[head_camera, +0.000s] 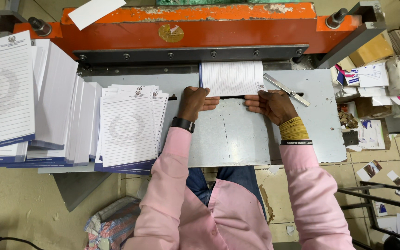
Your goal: The person aligns a stack of lined paper with a blue cover on a metal binding machine. They press down a lever to secure the binding, then remove the finished notebook and place it on a growing stack. This process is repeated for multiple notebooks.
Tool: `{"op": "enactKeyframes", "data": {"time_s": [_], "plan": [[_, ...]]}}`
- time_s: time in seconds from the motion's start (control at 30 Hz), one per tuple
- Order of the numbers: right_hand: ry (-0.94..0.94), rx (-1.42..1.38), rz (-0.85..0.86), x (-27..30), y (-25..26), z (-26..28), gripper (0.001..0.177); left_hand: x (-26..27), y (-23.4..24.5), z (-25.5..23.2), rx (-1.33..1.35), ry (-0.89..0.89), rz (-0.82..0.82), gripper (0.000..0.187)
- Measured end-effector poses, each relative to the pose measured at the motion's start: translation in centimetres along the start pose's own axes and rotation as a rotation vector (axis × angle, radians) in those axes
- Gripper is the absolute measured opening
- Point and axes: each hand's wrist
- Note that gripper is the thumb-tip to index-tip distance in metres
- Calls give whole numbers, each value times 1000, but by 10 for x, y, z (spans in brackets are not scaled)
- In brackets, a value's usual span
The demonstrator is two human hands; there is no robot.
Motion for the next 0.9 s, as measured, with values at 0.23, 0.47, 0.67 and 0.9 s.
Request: {"op": "enactKeyframes", "data": {"time_s": [0.23, 0.47, 0.67, 0.9], "plan": [[-39, -4, -7, -9, -1, -4, 18, -1, 7, 4, 21, -34, 21, 49], [-97, -41, -95, -10, -2, 10, 54, -7, 6, 17, -37, -65, 40, 52], [54, 199, -183, 59, -17, -20, 33, 64, 18, 47, 10, -65, 34, 47], [-58, 332, -257, 155, -32, -48, 35, 136, 51, 102, -300, -2, -13, 51]]}}
Point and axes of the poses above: each hand's wrist, its own x-axis away from the middle knuckle, its own y-axis out of the back of the hand, z = x × y, and after that the axes turned 13 degrees about x, right-handed
